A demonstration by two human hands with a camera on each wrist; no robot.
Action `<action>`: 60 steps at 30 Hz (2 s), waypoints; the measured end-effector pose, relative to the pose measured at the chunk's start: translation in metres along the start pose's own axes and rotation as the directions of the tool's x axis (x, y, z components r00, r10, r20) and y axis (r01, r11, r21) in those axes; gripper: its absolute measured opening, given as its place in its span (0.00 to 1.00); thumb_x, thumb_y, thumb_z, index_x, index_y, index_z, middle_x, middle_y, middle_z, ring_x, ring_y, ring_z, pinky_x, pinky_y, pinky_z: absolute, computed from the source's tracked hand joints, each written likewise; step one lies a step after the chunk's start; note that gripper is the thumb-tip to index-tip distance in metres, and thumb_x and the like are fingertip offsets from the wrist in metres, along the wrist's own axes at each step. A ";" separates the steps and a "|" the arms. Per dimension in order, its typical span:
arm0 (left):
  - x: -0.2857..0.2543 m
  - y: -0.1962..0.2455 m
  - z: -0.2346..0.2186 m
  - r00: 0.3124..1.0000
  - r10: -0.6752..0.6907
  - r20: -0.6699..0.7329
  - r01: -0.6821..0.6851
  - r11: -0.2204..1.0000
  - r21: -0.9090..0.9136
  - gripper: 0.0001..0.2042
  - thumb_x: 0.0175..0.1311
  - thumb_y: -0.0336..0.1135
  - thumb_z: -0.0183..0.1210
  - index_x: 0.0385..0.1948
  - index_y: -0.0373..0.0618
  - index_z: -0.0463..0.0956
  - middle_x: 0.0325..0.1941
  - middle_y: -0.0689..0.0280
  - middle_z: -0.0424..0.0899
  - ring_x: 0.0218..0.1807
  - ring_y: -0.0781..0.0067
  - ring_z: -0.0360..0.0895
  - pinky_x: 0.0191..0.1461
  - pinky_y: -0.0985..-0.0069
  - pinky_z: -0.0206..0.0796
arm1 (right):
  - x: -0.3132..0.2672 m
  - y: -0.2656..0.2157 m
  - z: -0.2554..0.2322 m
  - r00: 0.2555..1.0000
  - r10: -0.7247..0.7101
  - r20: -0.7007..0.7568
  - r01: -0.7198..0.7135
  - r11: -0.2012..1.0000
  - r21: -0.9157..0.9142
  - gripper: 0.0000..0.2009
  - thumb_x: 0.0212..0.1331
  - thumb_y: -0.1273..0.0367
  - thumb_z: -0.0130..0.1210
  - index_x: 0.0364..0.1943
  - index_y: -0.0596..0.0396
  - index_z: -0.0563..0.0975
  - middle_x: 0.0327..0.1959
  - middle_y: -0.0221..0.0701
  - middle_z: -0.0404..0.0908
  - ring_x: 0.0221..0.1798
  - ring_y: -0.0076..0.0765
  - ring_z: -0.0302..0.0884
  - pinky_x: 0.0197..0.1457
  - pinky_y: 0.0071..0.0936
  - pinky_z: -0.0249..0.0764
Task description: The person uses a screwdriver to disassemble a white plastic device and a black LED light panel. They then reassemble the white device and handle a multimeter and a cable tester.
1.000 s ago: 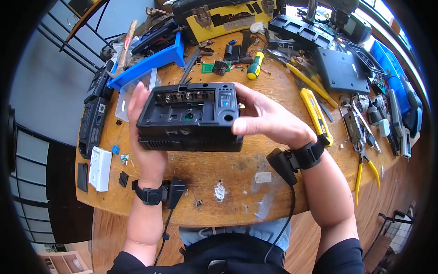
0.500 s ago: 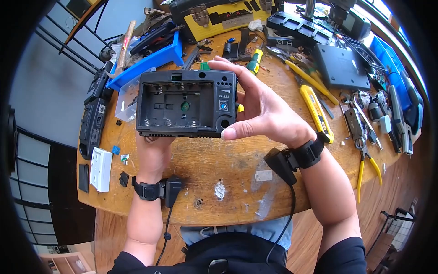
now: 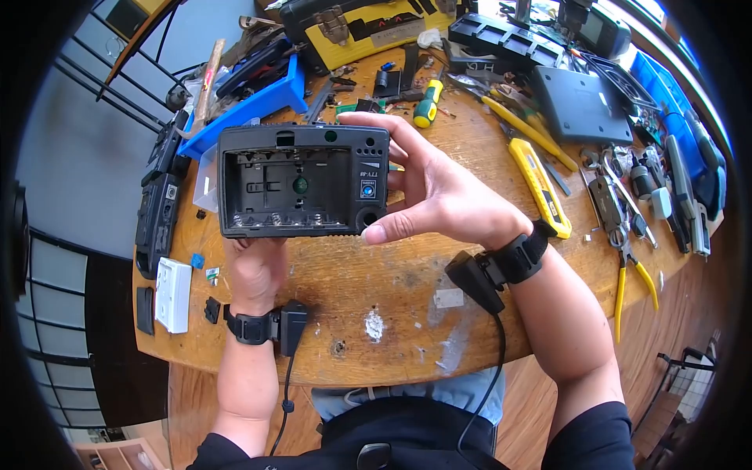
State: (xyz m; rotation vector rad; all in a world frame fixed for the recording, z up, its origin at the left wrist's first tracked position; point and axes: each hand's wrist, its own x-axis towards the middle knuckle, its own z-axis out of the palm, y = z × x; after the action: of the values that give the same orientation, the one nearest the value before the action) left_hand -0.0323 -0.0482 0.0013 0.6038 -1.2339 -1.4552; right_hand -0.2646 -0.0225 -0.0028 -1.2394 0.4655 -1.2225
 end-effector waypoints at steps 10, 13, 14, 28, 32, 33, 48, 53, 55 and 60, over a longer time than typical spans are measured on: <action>0.001 -0.012 -0.010 0.997 -0.019 -0.080 0.027 0.995 0.099 0.40 0.43 0.08 0.46 0.67 0.41 0.54 0.55 0.64 0.74 0.53 0.76 0.75 0.56 0.80 0.68 | -0.001 -0.002 -0.007 0.999 -0.039 -0.030 0.044 0.984 0.173 0.48 0.39 0.83 0.68 0.68 0.47 0.54 0.61 0.34 0.67 0.61 0.34 0.68 0.60 0.33 0.72; 0.005 -0.011 -0.010 0.987 -0.014 -0.160 0.032 0.993 0.112 0.33 0.44 0.08 0.46 0.60 0.37 0.63 0.47 0.67 0.77 0.45 0.80 0.76 0.49 0.83 0.68 | -0.001 -0.008 -0.006 0.998 -0.017 -0.059 0.032 0.966 0.258 0.48 0.39 0.83 0.67 0.68 0.46 0.54 0.60 0.35 0.67 0.62 0.36 0.68 0.60 0.35 0.73; 0.006 -0.012 -0.012 0.983 0.004 -0.184 0.014 0.995 0.097 0.30 0.44 0.08 0.46 0.55 0.35 0.67 0.43 0.68 0.78 0.41 0.82 0.76 0.45 0.85 0.67 | -0.001 -0.008 -0.006 0.998 -0.018 -0.056 0.032 0.966 0.258 0.48 0.39 0.83 0.67 0.68 0.46 0.54 0.60 0.35 0.67 0.62 0.36 0.68 0.60 0.35 0.73; -0.001 -0.007 -0.013 0.997 -0.040 -0.068 0.045 0.997 0.064 0.16 0.39 0.07 0.49 0.27 0.37 0.77 0.26 0.66 0.82 0.26 0.79 0.78 0.29 0.84 0.69 | -0.003 -0.006 -0.006 0.996 -0.054 -0.074 0.068 0.978 0.198 0.51 0.35 0.81 0.71 0.68 0.45 0.54 0.63 0.34 0.66 0.66 0.36 0.64 0.69 0.36 0.60; -0.001 -0.007 -0.019 0.990 -0.134 -0.041 0.138 0.982 0.127 0.14 0.41 0.09 0.51 0.26 0.39 0.77 0.26 0.66 0.83 0.26 0.80 0.78 0.31 0.83 0.71 | -0.003 -0.006 -0.005 0.997 -0.039 -0.074 0.053 0.978 0.203 0.51 0.35 0.81 0.70 0.69 0.45 0.54 0.63 0.34 0.66 0.66 0.35 0.63 0.70 0.35 0.59; -0.001 -0.007 -0.017 0.990 -0.134 -0.041 0.138 0.982 0.128 0.14 0.41 0.09 0.51 0.26 0.39 0.77 0.26 0.66 0.83 0.26 0.80 0.78 0.31 0.83 0.71 | -0.003 -0.006 -0.005 0.997 -0.039 -0.073 0.053 0.978 0.204 0.51 0.35 0.81 0.70 0.69 0.45 0.54 0.63 0.34 0.66 0.66 0.35 0.63 0.70 0.35 0.59; -0.013 -0.031 -0.044 0.995 -0.087 0.043 0.091 0.992 -0.087 0.15 0.72 0.34 0.45 0.57 0.43 0.63 0.54 0.60 0.75 0.52 0.68 0.78 0.55 0.71 0.73 | -0.006 -0.008 0.000 1.000 -0.015 -0.008 0.017 0.966 0.256 0.52 0.33 0.82 0.71 0.68 0.46 0.55 0.63 0.33 0.66 0.66 0.35 0.63 0.70 0.36 0.59; -0.012 -0.028 -0.041 0.988 -0.130 0.087 0.149 0.954 -0.259 0.14 0.72 0.34 0.44 0.56 0.43 0.64 0.52 0.61 0.76 0.53 0.69 0.77 0.55 0.72 0.74 | -0.006 -0.008 0.000 1.000 0.017 -0.004 -0.016 0.967 0.255 0.52 0.33 0.82 0.72 0.68 0.47 0.55 0.63 0.33 0.66 0.66 0.35 0.64 0.70 0.36 0.60; -0.012 -0.029 -0.042 0.989 -0.137 0.054 0.145 0.967 -0.211 0.14 0.72 0.35 0.44 0.56 0.44 0.64 0.52 0.62 0.76 0.52 0.70 0.77 0.54 0.72 0.74 | -0.006 -0.008 -0.001 1.000 0.015 -0.003 -0.014 0.967 0.254 0.52 0.33 0.82 0.71 0.68 0.47 0.55 0.62 0.33 0.67 0.66 0.35 0.64 0.70 0.36 0.60; -0.012 -0.033 -0.043 0.994 -0.104 -0.027 0.101 0.989 -0.104 0.13 0.72 0.34 0.47 0.53 0.43 0.67 0.49 0.62 0.77 0.47 0.73 0.79 0.50 0.76 0.75 | -0.006 -0.007 -0.001 1.000 0.007 -0.005 -0.006 0.970 0.244 0.51 0.33 0.82 0.71 0.68 0.47 0.55 0.62 0.33 0.67 0.66 0.35 0.64 0.69 0.36 0.60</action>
State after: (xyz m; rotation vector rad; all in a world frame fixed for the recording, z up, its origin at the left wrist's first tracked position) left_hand -0.0049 -0.0569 -0.0456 0.6258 -1.1092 -1.5784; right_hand -0.2703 -0.0169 0.0011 -1.0234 0.3116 -1.2376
